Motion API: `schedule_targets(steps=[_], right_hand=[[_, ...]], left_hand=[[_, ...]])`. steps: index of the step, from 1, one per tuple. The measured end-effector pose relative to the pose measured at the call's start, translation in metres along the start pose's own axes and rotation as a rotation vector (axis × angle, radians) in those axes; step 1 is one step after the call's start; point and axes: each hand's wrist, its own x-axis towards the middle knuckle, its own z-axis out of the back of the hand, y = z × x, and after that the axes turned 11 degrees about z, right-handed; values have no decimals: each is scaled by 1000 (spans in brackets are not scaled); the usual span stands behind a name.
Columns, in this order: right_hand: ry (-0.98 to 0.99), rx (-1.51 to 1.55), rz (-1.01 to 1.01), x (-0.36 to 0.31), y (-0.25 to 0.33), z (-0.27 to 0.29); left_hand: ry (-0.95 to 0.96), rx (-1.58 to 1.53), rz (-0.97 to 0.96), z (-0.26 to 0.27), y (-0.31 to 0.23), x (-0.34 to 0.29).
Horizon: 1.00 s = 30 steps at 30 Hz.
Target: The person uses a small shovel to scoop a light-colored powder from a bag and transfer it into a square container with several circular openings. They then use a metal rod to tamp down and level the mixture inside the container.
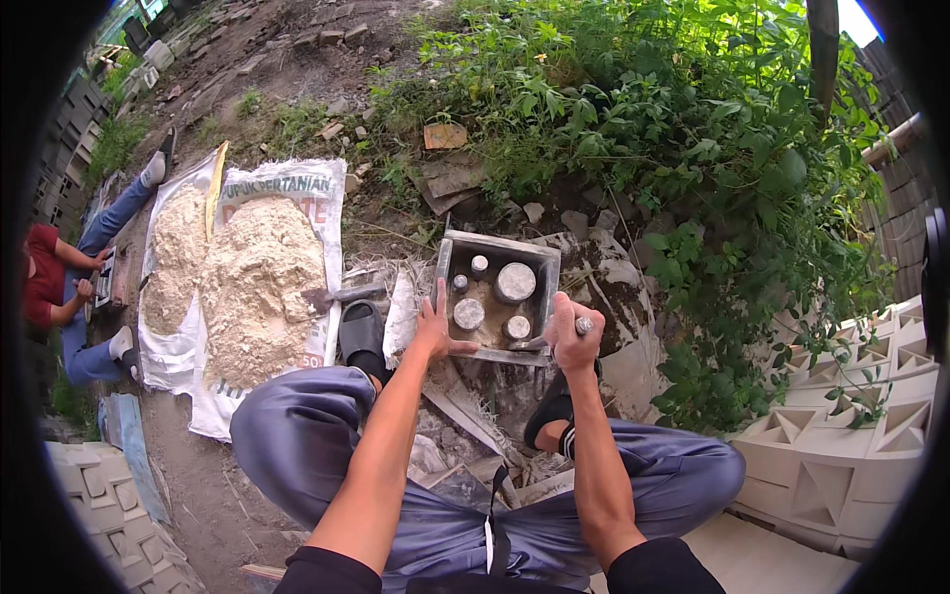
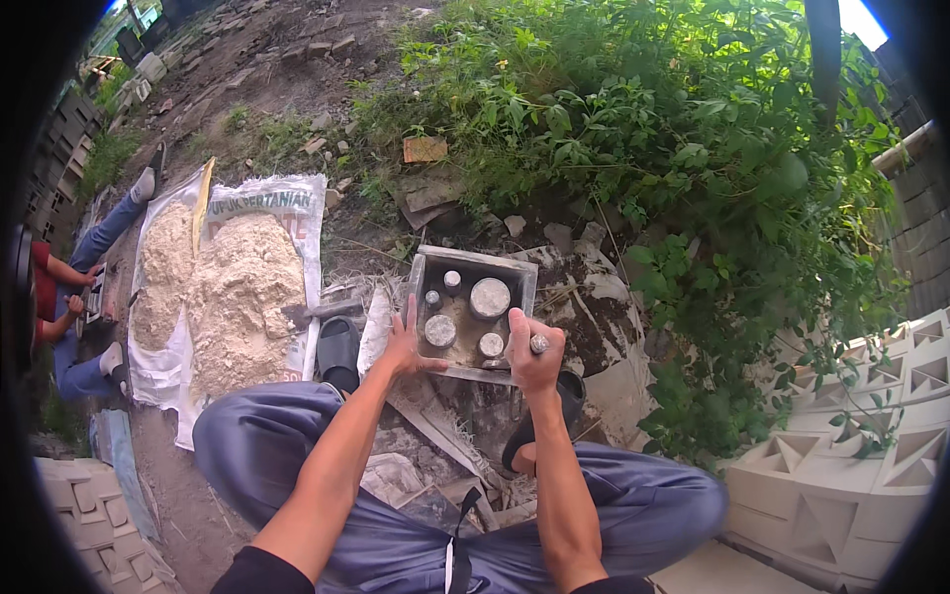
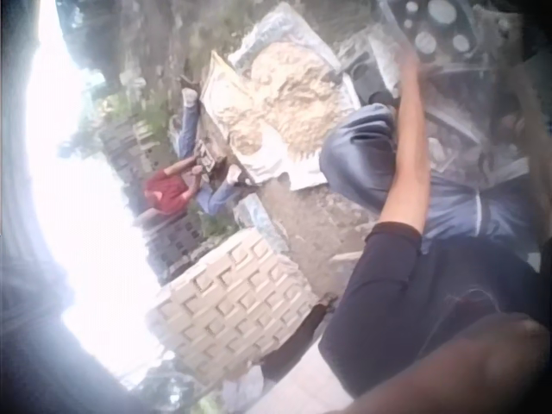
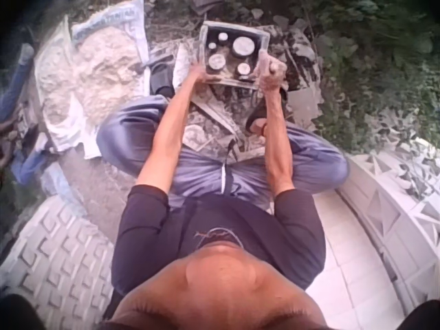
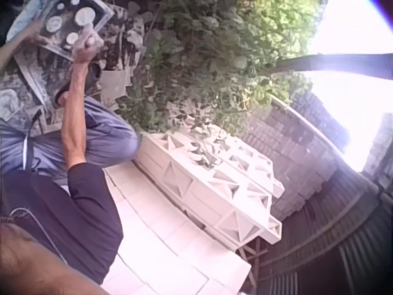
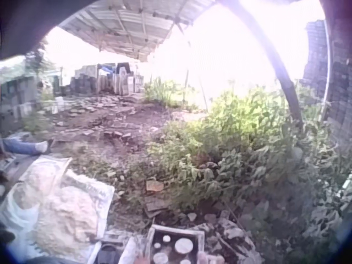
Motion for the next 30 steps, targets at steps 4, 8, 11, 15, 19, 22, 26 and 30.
schedule_targets(steps=[4, 8, 11, 15, 19, 22, 26, 30], right_hand=[[-76, 11, 67, 3, 24, -11], [-206, 140, -14, -23, -31, -22], [-234, 94, -36, -18, -8, -30], [-269, 57, 4, 4, 42, -37], [-169, 61, 21, -17, -8, -37], [-107, 30, -37, -26, -24, -41], [-193, 103, -49, -11, 18, -48], [-242, 20, -21, 2, 43, -50]], left_hand=[[13, -24, -19, 5, -2, 6], [91, -22, -9, 5, 5, 15], [66, -132, -93, 4, 15, 18], [48, -157, -103, 8, 9, 12], [47, -155, -96, 10, 4, 9], [74, -138, -69, 9, 5, 5], [63, -171, -83, 6, 12, 11], [61, -181, -77, 13, 3, 3]])
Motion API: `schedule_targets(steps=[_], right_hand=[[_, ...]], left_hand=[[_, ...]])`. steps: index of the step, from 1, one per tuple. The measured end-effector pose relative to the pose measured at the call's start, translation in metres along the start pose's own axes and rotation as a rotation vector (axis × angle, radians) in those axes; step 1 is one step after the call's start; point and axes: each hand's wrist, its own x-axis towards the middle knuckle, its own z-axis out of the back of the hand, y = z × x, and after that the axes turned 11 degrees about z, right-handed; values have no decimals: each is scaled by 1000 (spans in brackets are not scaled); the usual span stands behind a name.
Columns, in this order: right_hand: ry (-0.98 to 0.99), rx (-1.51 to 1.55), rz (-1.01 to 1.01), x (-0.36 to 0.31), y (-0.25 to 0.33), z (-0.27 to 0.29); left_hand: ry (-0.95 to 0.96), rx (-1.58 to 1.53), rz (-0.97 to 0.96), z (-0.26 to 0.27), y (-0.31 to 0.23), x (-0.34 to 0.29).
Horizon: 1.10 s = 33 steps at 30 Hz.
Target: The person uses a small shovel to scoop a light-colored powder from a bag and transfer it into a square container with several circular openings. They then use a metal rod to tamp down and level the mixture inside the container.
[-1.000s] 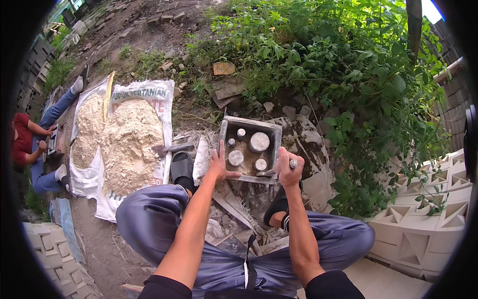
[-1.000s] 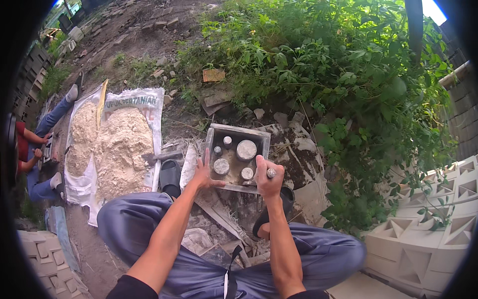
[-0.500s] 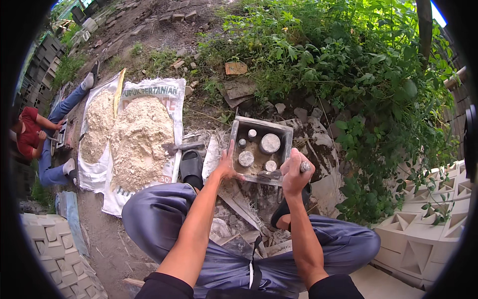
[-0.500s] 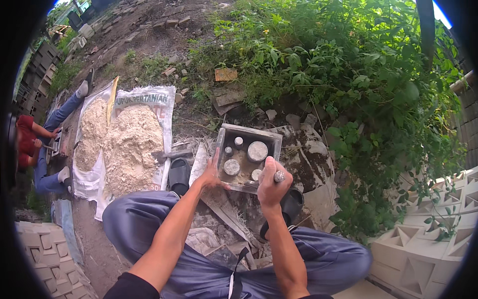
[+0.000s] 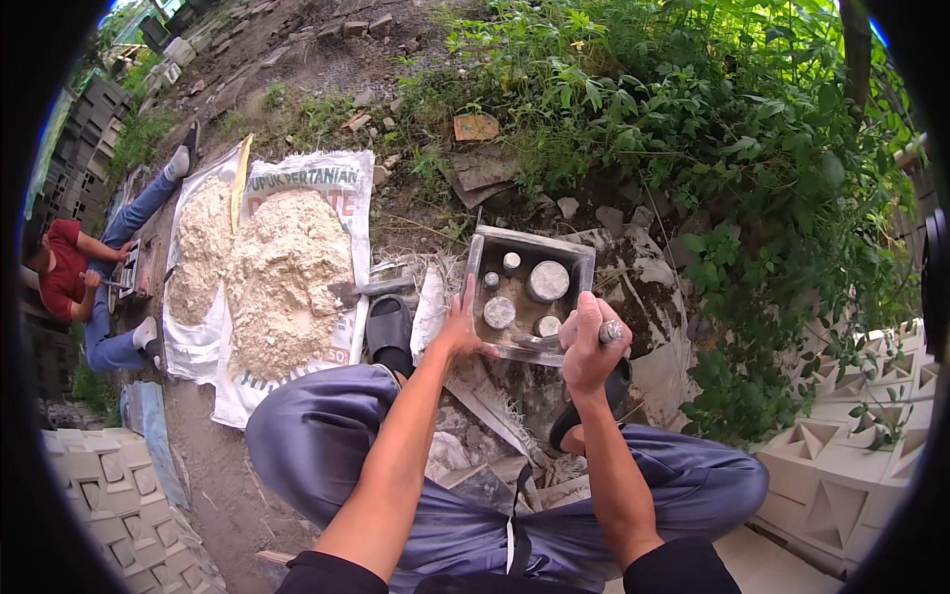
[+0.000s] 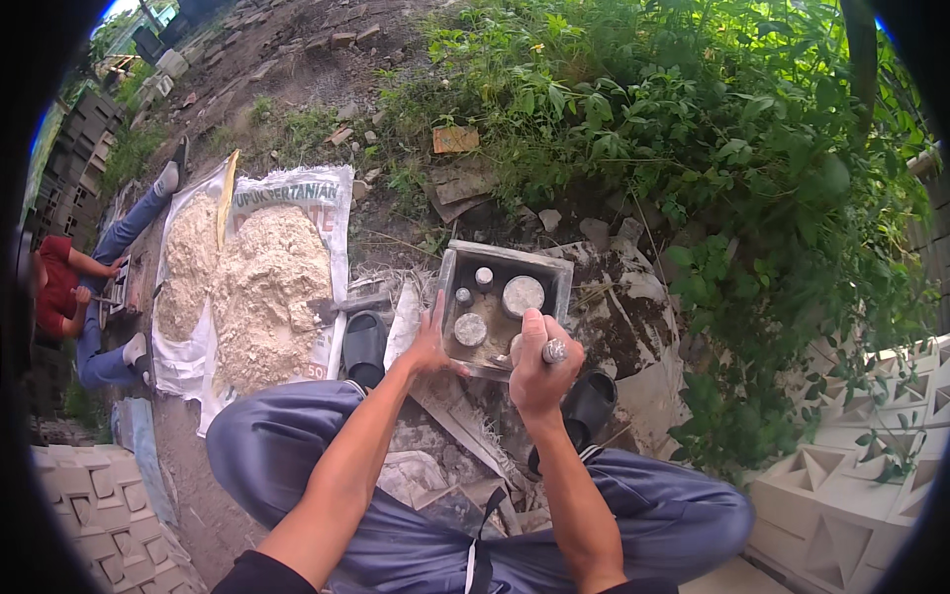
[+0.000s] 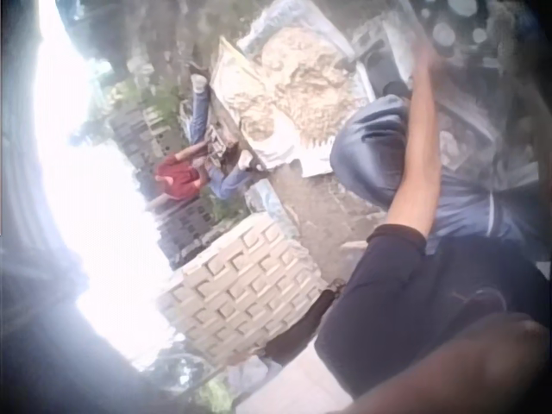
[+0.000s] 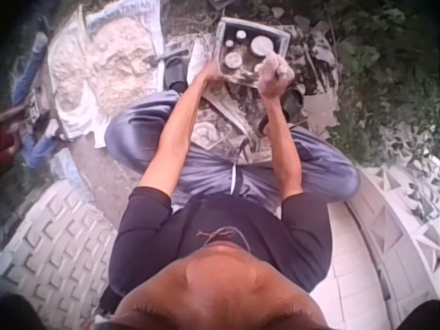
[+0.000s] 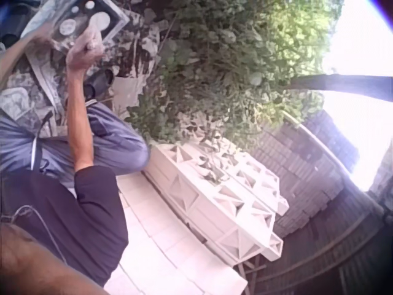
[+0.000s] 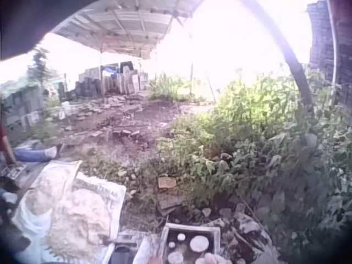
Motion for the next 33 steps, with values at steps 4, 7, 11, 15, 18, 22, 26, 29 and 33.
schedule_targets(steps=[4, 7, 11, 15, 18, 22, 26, 29, 33], right_hand=[[94, 51, 21, -25, -74, 5], [147, 2, -23, -21, -56, -1], [96, 8, 11, -7, -16, -8], [155, -31, 31, -13, -33, -10], [301, -73, 127, -33, -95, -6], [288, -124, 122, -36, -61, -12], [233, -145, 216, -32, -24, -23], [231, -27, 199, -33, -81, -11], [155, 209, -97, -15, -90, -23]], left_hand=[[48, 3, 43, -2, -1, 5], [43, 18, 57, -2, 5, 5], [9, 17, 20, 0, 6, 5], [9, 42, 32, 2, -4, 0], [25, 65, 73, 2, -8, -1], [41, 57, 99, -1, 2, 0], [-11, 52, 49, 1, 3, 0], [21, 84, 65, -1, -7, 3], [39, 124, 80, -3, 1, 5]])
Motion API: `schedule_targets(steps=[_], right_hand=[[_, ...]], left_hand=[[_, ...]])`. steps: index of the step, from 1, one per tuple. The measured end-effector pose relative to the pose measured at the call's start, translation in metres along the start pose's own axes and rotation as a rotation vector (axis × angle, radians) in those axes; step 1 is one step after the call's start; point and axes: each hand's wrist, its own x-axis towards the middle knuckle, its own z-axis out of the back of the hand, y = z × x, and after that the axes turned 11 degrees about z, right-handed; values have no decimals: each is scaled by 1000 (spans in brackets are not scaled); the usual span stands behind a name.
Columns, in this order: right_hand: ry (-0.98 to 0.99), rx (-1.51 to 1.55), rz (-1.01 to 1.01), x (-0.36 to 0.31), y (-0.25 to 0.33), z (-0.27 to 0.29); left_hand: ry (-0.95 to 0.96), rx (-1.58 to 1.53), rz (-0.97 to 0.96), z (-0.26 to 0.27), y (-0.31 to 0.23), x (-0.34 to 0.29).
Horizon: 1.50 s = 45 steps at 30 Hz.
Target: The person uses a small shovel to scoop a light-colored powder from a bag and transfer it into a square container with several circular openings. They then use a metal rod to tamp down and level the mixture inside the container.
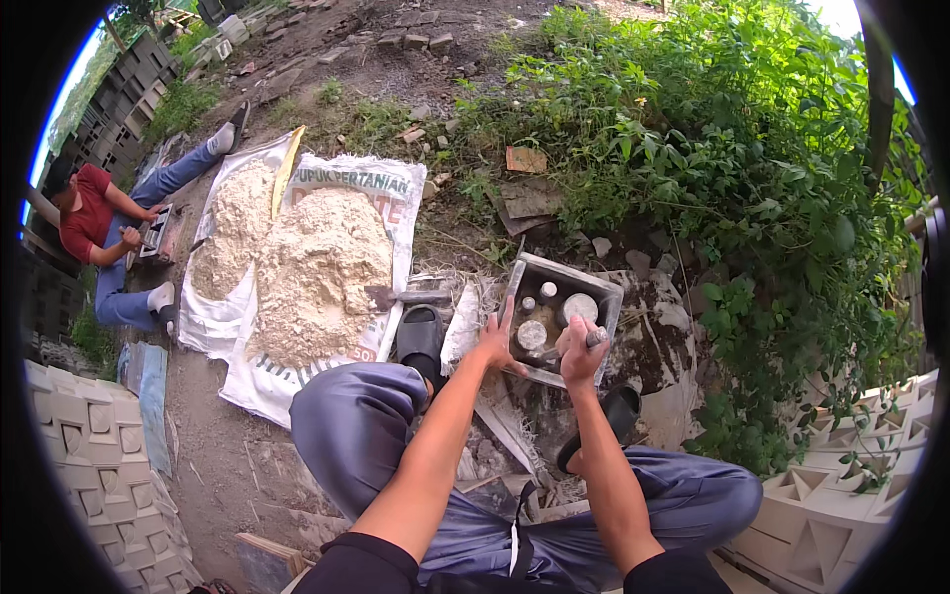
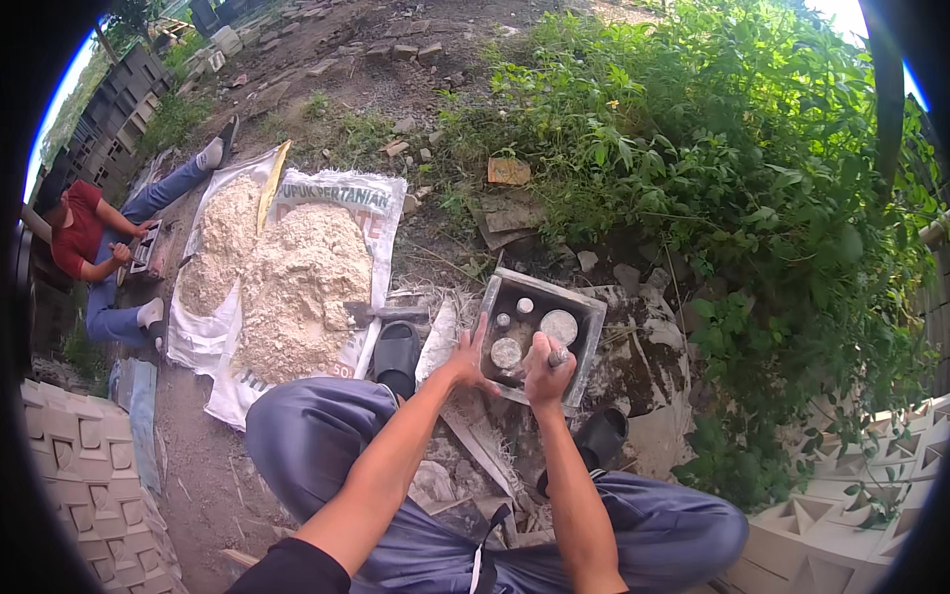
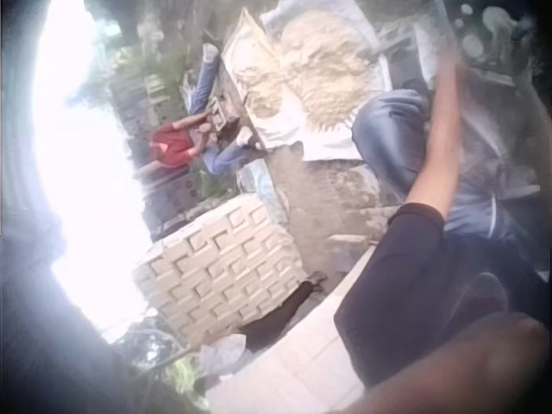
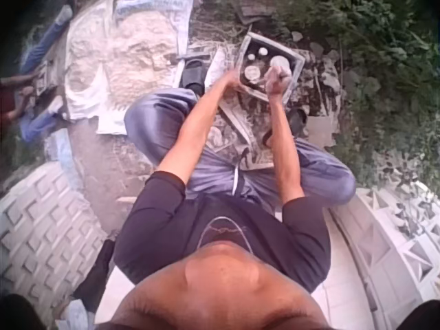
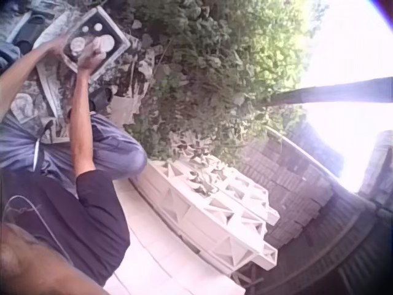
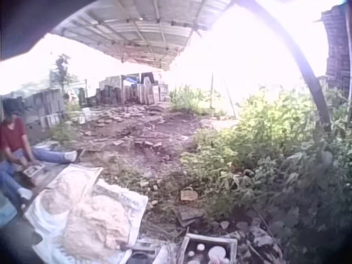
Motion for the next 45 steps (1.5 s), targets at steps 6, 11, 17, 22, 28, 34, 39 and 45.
schedule_targets(steps=[6, 11, 17, 22, 28, 34, 39, 45], right_hand=[[-109, 89, -59, 16, 6, 2], [-105, -36, 84, 14, 23, -3], [225, 114, 20, 31, 58, -16], [157, 201, -35, 15, 42, 8], [74, 157, -47, -5, 66, -20], [36, 105, -2, 10, 76, -43], [12, -96, 68, 3, 46, -53], [42, -97, 77, 1, 78, -74]], left_hand=[[-188, -123, 23, -23, 13, -25], [-259, -144, 225, -21, 12, -39], [-358, -488, 149, 11, 58, -1], [-350, -357, 73, -4, 31, 5], [-334, -532, -3, -29, 33, 16], [-441, -625, 6, -37, 27, 14], [-427, -610, -11, -41, 33, 18], [-463, -643, -107, -35, 35, 20]])
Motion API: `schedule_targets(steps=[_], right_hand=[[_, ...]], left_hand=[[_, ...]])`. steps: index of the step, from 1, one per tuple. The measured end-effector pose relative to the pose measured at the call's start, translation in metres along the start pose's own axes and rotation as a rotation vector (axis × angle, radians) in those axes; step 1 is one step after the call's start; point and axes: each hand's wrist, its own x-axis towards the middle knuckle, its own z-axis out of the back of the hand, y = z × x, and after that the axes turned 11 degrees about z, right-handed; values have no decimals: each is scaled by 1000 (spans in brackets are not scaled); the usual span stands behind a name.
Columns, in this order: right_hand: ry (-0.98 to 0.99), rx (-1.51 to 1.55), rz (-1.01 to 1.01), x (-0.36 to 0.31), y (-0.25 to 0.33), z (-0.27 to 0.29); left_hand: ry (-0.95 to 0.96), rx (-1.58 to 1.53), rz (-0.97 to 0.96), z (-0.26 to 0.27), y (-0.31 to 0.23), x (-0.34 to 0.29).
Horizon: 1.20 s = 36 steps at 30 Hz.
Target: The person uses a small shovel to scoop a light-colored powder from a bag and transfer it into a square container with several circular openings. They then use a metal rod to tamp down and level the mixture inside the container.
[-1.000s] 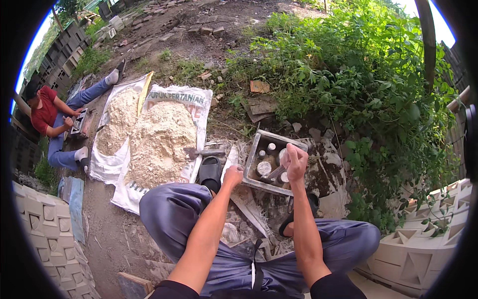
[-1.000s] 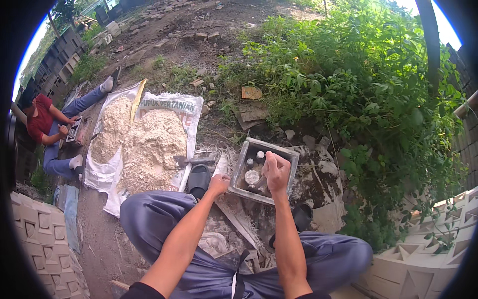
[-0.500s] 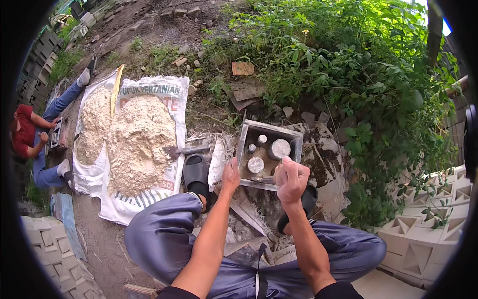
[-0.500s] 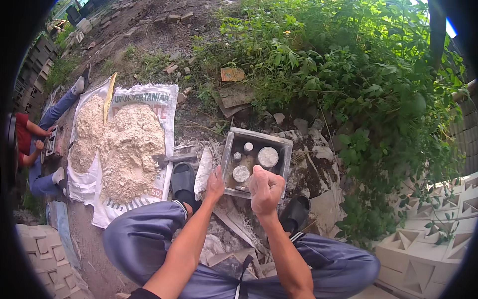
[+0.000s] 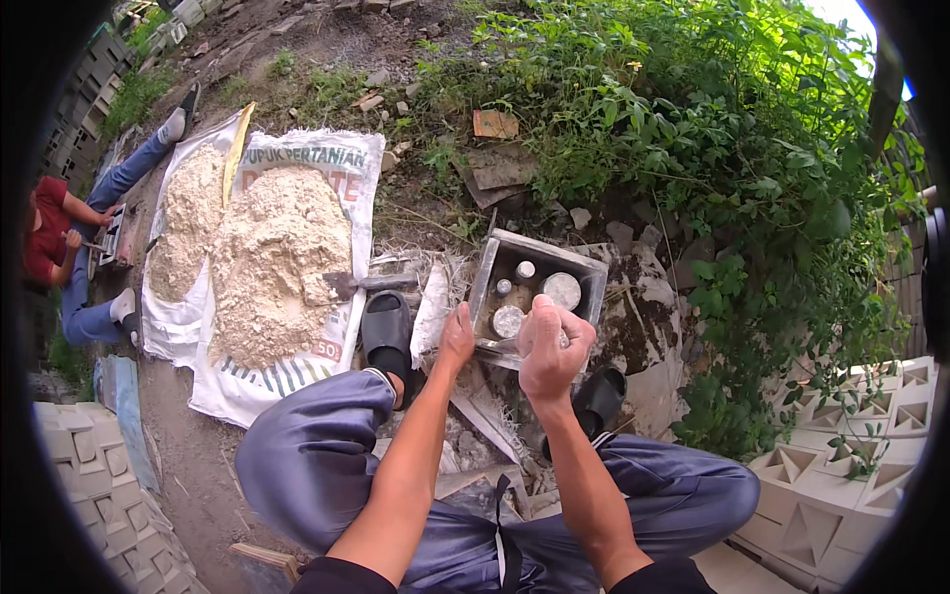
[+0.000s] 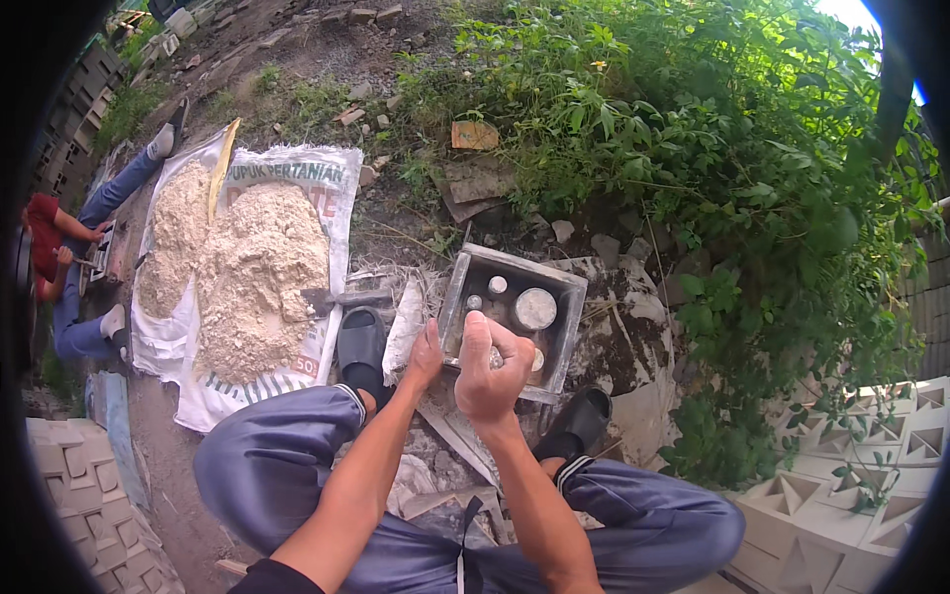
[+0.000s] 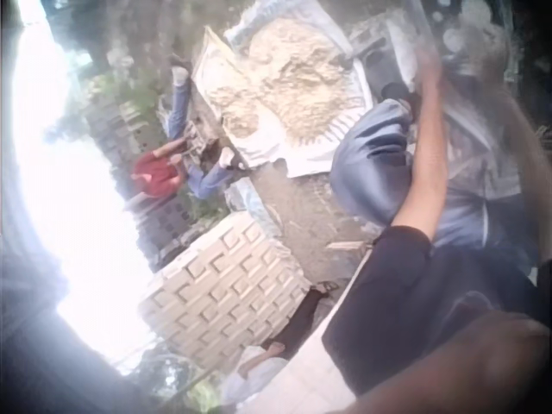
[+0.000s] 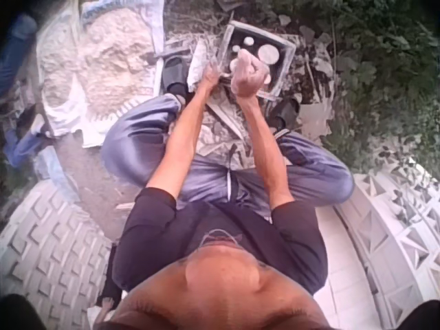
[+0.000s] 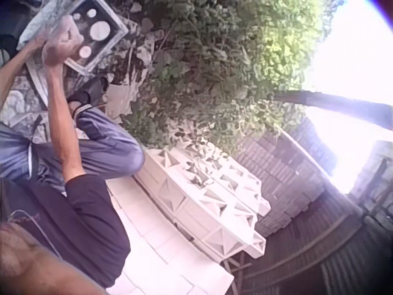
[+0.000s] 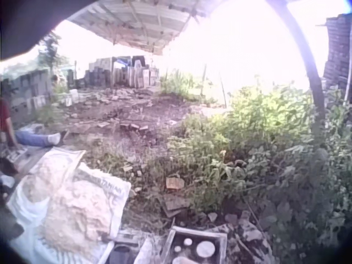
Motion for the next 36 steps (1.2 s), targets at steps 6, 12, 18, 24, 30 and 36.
schedule_targets(steps=[6, 12, 18, 24, 30, 36], right_hand=[[-45, 61, -67, -2, -54, 12], [-64, 68, 3, 2, 0, 23], [72, -104, 167, -35, -41, 32], [-20, 75, 114, -8, 46, 42], [-131, 200, -38, -8, -46, 71], [-211, 170, 18, 16, 32, 73]], left_hand=[[63, -176, 84, -16, 19, 1], [158, -112, 181, -13, 28, 12], [109, -84, 169, -2, 1, -3], [76, -107, 118, -9, 14, 3], [75, -67, 143, -9, 11, 2], [49, 115, -42, -5, 37, 9]])
